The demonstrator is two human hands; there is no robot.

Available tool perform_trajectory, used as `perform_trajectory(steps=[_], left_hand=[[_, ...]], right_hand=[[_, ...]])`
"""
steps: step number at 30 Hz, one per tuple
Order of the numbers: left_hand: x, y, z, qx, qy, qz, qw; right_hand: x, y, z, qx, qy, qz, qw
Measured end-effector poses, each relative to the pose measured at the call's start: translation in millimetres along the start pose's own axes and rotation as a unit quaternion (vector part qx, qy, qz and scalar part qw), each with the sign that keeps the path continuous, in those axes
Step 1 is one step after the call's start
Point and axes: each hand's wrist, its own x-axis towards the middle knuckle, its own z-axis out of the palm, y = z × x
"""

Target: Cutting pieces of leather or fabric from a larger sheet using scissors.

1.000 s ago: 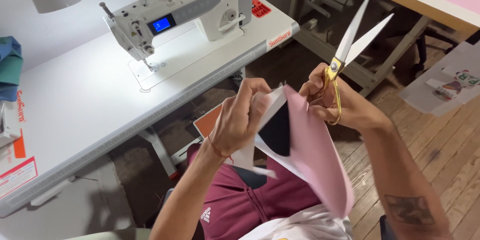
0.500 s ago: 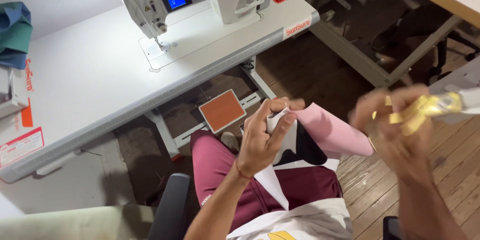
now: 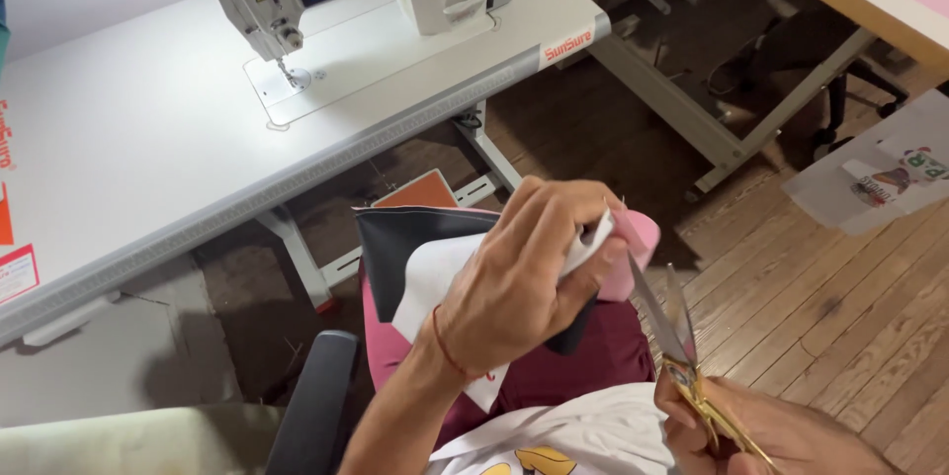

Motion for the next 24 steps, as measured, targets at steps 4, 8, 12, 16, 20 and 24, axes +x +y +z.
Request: perform_trajectory(steps=[4, 8, 12, 16, 20, 24], left_hand=[[-1.2, 18.2, -7.0, 0.021, -0.011, 0.015, 1.000], [-5.1, 21.4, -6.9, 0.045, -0.026, 0.013, 0.999], [-6.4, 18.5, -6.9, 0.019, -0.011, 0.005, 1.000], [-13.5, 8.7, -5.3, -0.019, -0.027, -0.030, 0.999], [-14.6, 3.1, -4.5, -0.044, -0.019, -0.049, 0.998], [-16.3, -2.0, -1.2, -0.044, -0.016, -0.054, 0.997]], right_hand=[[-5.1, -2.3, 9.7, 0.022, -0.014, 0.004, 1.000], [0.5, 1.3, 17.6, 0.019, 0.007, -0.060, 0.998], [17.7, 1.1, 23.5, -0.119, -0.049, -0.200, 0.971], [29.1, -9.5, 34.4, -0.170, -0.029, -0.247, 0.953], [26.5, -0.8, 33.5, -0.186, 0.003, -0.139, 0.973], [26.6, 2.9, 25.1, -0.149, 0.033, -0.009, 0.988]])
